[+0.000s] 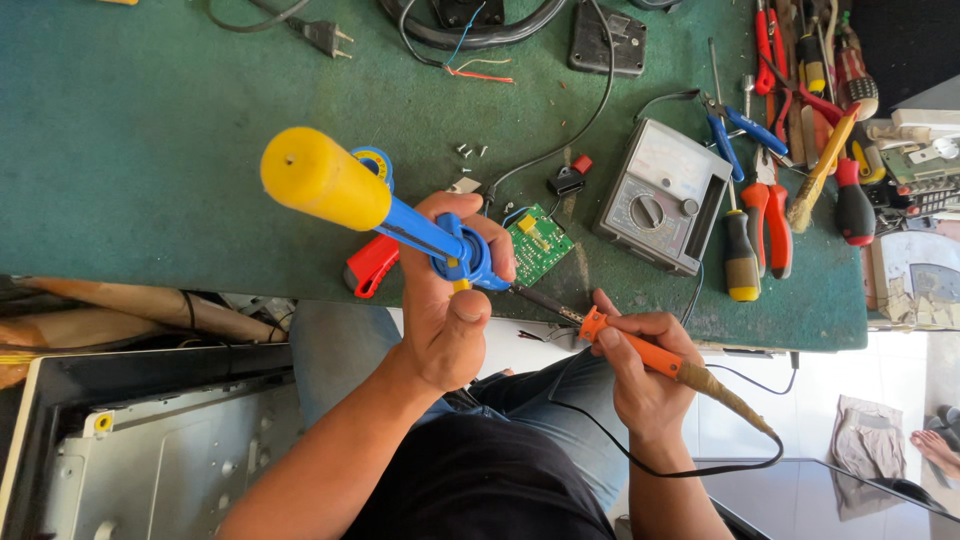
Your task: The person solders a green circuit board using a soldering iron and solder wire. They then use a blue and yellow desoldering pump to remove solder from the board and handle small wires and components on the workbench.
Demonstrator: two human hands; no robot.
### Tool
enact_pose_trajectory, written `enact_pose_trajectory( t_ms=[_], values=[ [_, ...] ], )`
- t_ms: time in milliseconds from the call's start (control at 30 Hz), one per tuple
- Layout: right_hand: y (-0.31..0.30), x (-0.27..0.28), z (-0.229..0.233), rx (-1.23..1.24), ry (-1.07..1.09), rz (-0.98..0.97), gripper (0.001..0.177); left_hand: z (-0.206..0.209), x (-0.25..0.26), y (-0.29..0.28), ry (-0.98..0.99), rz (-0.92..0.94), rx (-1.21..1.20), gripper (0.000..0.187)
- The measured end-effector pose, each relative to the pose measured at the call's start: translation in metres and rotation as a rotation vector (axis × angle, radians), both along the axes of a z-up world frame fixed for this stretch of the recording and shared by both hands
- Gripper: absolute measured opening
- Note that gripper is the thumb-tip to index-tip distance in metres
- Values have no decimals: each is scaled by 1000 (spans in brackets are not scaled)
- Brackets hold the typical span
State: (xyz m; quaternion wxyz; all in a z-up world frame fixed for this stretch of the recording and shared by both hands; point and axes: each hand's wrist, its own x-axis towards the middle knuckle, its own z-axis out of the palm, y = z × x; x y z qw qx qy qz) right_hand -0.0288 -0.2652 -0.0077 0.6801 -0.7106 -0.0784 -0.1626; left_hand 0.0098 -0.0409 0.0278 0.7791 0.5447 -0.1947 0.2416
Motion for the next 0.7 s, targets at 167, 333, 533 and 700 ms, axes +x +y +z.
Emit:
enact_pose_trajectory(
  t_ms=[167, 333, 533, 700],
  values=[
    [0, 3, -8, 11, -95, -11, 15, -9, 3, -3, -36, -24, -38, 65],
    [1, -5, 6, 219, -109, -205, 10, 35, -16, 16, -35, 241, -28, 63],
    [-46, -14, 2, 528, -52, -297, 13, 62, -39, 78, 453, -183, 868, 54],
    [-47, -19, 10, 410, -224, -41, 21, 56, -53, 26, 492, -603, 1547, 76]
  ],
)
